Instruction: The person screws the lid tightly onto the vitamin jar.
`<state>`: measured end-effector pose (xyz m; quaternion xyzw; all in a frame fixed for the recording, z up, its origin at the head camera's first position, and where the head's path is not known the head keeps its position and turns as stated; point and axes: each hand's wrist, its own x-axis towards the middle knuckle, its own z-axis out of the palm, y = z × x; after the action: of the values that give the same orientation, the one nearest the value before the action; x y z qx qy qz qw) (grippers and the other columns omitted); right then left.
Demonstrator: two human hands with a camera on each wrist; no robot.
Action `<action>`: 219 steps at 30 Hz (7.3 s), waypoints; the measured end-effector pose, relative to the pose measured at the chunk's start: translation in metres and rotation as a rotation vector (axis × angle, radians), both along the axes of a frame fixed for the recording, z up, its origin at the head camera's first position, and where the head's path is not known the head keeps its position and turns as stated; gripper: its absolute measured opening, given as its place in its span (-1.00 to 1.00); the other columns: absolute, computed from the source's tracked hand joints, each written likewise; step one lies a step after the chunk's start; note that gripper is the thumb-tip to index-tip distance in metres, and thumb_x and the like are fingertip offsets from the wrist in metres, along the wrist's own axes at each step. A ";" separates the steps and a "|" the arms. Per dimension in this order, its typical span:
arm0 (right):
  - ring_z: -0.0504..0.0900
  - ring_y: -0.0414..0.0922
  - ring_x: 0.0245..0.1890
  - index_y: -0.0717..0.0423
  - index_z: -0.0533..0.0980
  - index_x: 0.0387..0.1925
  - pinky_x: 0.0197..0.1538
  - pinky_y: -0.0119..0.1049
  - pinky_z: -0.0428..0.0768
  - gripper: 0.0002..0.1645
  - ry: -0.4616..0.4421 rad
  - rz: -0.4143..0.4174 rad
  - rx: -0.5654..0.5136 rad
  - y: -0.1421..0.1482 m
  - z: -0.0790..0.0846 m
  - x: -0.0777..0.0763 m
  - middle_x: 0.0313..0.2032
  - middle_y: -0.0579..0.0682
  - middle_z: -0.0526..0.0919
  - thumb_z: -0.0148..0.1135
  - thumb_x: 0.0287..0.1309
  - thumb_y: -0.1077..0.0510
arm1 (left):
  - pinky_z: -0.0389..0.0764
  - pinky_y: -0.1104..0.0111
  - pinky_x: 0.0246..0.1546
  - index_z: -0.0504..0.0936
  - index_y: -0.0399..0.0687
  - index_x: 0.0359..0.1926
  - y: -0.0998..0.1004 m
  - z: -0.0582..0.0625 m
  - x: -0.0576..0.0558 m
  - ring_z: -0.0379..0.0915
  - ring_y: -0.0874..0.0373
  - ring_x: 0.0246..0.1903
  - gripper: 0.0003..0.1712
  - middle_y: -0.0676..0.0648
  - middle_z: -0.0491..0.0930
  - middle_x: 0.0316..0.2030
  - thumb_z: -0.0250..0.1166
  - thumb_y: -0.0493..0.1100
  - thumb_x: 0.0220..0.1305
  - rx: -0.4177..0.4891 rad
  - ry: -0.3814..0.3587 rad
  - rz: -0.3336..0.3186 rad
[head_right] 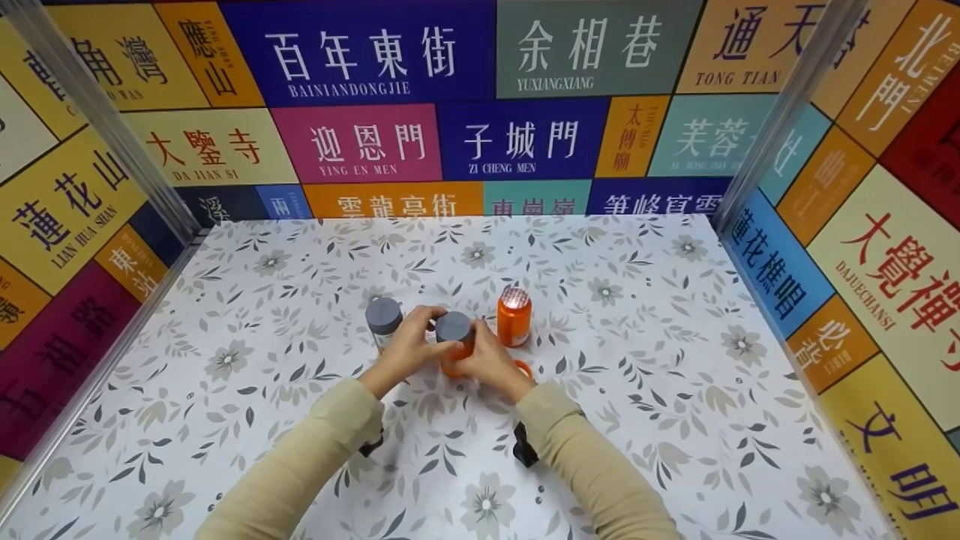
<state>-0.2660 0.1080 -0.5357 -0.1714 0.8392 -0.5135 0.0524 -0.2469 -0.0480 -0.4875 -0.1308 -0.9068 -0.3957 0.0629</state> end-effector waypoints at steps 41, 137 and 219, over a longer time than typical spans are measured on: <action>0.43 0.11 0.06 0.36 0.21 0.10 0.15 -0.07 0.38 -0.25 -0.006 -0.313 -0.026 -0.044 -0.001 -0.024 0.04 0.31 0.44 0.35 -0.08 0.16 | 0.44 0.13 0.04 0.34 -0.43 0.13 -0.020 -0.016 0.046 0.45 -0.12 -0.03 -0.48 -0.32 0.51 -0.07 0.16 -0.32 0.13 -0.013 -0.057 0.072; 0.51 0.07 -0.03 0.21 0.26 0.14 0.03 -0.05 0.47 -0.19 -0.058 0.084 0.077 0.011 0.013 0.019 0.05 0.20 0.48 0.43 -0.18 0.14 | 0.49 0.10 -0.02 0.31 -0.37 0.16 -0.039 -0.024 0.050 0.43 -0.19 -0.01 -0.44 -0.37 0.43 0.05 0.16 -0.37 0.10 0.043 -0.183 -0.013; 0.43 0.07 -0.08 0.31 0.43 -0.02 0.00 -0.04 0.46 -0.41 0.528 0.236 0.478 0.045 0.078 0.022 -0.08 0.18 0.48 0.34 -0.20 0.25 | 0.42 0.26 0.05 0.39 -0.11 0.16 0.000 -0.043 0.023 0.46 0.07 -0.05 -0.28 -0.14 0.54 -0.01 0.43 -0.21 -0.09 0.185 -0.269 -0.071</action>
<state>-0.2439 0.1533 -0.4575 -0.3763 0.8944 -0.2319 -0.0683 -0.2236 -0.0481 -0.5308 -0.1024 -0.8616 -0.4933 -0.0615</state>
